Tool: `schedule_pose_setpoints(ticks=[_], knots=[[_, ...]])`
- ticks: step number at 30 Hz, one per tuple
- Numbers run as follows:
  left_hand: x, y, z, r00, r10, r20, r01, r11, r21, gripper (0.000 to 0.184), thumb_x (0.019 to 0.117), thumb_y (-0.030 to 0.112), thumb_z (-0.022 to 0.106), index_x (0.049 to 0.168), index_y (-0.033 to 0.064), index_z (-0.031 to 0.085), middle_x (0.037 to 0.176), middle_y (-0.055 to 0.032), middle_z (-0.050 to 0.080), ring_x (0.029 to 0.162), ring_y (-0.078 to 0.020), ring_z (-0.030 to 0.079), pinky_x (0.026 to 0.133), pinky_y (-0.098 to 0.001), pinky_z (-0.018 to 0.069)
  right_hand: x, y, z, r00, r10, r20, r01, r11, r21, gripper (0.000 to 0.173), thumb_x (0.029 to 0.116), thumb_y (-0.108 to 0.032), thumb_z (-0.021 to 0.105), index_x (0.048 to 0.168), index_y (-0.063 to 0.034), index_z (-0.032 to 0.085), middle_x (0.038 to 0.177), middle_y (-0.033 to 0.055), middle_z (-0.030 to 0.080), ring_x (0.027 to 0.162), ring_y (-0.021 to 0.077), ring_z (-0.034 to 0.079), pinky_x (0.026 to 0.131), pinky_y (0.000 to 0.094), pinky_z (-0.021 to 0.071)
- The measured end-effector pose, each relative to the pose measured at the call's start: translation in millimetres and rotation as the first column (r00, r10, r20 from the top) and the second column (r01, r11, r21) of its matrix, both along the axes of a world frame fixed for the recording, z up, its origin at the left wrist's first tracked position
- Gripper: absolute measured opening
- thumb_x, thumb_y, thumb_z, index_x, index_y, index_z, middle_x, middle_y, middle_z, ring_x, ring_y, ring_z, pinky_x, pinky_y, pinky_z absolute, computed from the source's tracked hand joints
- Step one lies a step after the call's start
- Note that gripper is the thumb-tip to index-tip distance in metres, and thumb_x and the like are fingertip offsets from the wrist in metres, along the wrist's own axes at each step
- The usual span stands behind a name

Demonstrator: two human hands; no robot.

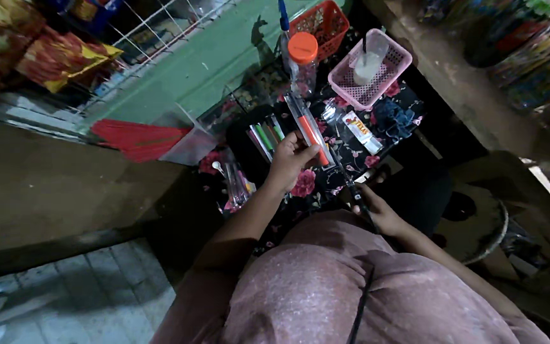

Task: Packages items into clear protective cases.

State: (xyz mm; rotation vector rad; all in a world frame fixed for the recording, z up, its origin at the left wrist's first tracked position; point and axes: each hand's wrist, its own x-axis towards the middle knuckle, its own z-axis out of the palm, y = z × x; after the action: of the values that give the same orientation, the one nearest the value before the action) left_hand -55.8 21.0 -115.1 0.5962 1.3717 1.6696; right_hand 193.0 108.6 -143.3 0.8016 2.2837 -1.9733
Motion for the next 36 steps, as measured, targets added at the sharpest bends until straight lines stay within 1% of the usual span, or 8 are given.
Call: schedule_pose_setpoints(ticks=[3, 7, 11, 14, 19, 23, 29, 36], knots=[[1.6, 4.5, 2.2, 1.0, 0.01, 0.008, -0.009, 1.0, -0.016, 0.024, 0.0951, 0.0, 0.064, 0.116, 0.0028, 0.054, 0.099, -0.0042, 0.065, 0.088, -0.0136, 0.069, 0.081, -0.0351, 0.0618, -1.1, -2.9, 1.2, 0.999, -0.02, -0.028, 0.021, 0.999, 0.032, 0.073, 0.0941, -0.046, 0.061, 0.146, 0.0011, 0.041, 0.102, 0.0011, 0.063, 0.084, -0.0013, 0.058, 0.078, 0.0211, 0.0521], [4.7, 7.7, 4.5, 1.0, 0.007, 0.012, -0.007, 1.0, 0.0, 0.024, 0.0952, 0.0, 0.064, 0.117, 0.0033, 0.053, 0.101, -0.0043, 0.066, 0.091, -0.0144, 0.07, 0.084, -0.0369, 0.0617, -6.7, -3.9, 9.9, 0.999, -0.042, -0.025, 0.044, 0.997, 0.062, 0.066, 0.0952, -0.036, 0.062, 0.147, 0.0003, 0.041, 0.106, 0.0057, 0.064, 0.083, 0.0025, 0.06, 0.077, 0.025, 0.0535], [7.7, 8.0, 9.6, 0.999, 0.016, 0.052, -0.017, 1.0, 0.014, 0.022, 0.0963, -0.002, 0.061, 0.115, 0.0049, 0.053, 0.099, -0.0027, 0.065, 0.089, -0.0132, 0.07, 0.082, -0.0352, 0.0622, -10.3, 0.4, 4.6, 0.996, -0.038, -0.08, 0.046, 0.994, 0.101, 0.071, 0.0949, -0.041, 0.062, 0.148, 0.0001, 0.04, 0.112, 0.0086, 0.065, 0.091, 0.0075, 0.064, 0.083, 0.0298, 0.0559], [6.5, 7.4, 11.6, 0.995, 0.03, 0.092, -0.032, 0.999, 0.024, 0.02, 0.0973, -0.002, 0.06, 0.114, 0.0061, 0.053, 0.099, -0.0027, 0.064, 0.089, -0.0133, 0.069, 0.081, -0.0351, 0.0618, -9.9, 2.1, 2.6, 0.994, -0.04, -0.101, 0.051, 0.992, 0.115, 0.069, 0.0948, -0.038, 0.063, 0.148, 0.0003, 0.04, 0.107, 0.0069, 0.065, 0.083, 0.0054, 0.062, 0.076, 0.0265, 0.0554], [9.5, 5.7, 11.3, 0.993, 0.0, 0.122, -0.001, 1.0, 0.001, 0.02, 0.098, -0.001, 0.059, 0.115, 0.006, 0.052, 0.101, -0.0029, 0.064, 0.091, -0.0145, 0.069, 0.082, -0.0368, 0.0624, -13.9, 4.3, 10.1, 0.993, -0.035, -0.117, 0.053, 0.986, 0.161, 0.067, 0.0951, -0.032, 0.066, 0.147, 0.0028, 0.042, 0.113, 0.0101, 0.067, 0.092, 0.0064, 0.066, 0.085, 0.0284, 0.0567], [13.3, 5.3, 6.8, 0.989, -0.035, 0.143, 0.032, 0.999, 0.02, 0.027, 0.0977, -0.001, 0.058, 0.123, 0.0044, 0.051, 0.103, -0.0034, 0.065, 0.09, -0.0139, 0.07, 0.082, -0.0349, 0.0622, -18.7, 9.2, 11.7, 0.991, -0.015, -0.136, 0.052, 0.96, 0.276, 0.066, 0.0973, -0.033, 0.065, 0.146, 0.0056, 0.045, 0.112, 0.0142, 0.069, 0.094, 0.0122, 0.067, 0.087, 0.033, 0.0566], [12.1, 4.8, 4.3, 0.988, -0.044, 0.146, 0.04, 0.999, 0.034, 0.024, 0.0979, -0.001, 0.058, 0.12, 0.0055, 0.051, 0.103, -0.0036, 0.065, 0.091, -0.0142, 0.069, 0.081, -0.0344, 0.0619, -19.8, 12.8, 14.3, 0.994, -0.015, -0.106, 0.051, 0.938, 0.343, 0.058, 0.0982, -0.028, 0.066, 0.145, 0.0022, 0.05, 0.113, 0.0145, 0.07, 0.096, 0.0144, 0.069, 0.088, 0.0351, 0.0572], [10.3, 4.2, 4.2, 0.986, -0.051, 0.16, 0.048, 0.999, 0.018, 0.022, 0.0991, -0.001, 0.056, 0.12, 0.0056, 0.051, 0.103, -0.0044, 0.065, 0.091, -0.0147, 0.07, 0.08, -0.0341, 0.062, -21.7, 7.1, 11.0, 0.991, -0.034, -0.133, 0.08, 0.931, 0.357, 0.06, 0.0978, -0.026, 0.067, 0.145, 0.0064, 0.049, 0.115, 0.0178, 0.07, 0.1, 0.0179, 0.07, 0.092, 0.0375, 0.0566]])
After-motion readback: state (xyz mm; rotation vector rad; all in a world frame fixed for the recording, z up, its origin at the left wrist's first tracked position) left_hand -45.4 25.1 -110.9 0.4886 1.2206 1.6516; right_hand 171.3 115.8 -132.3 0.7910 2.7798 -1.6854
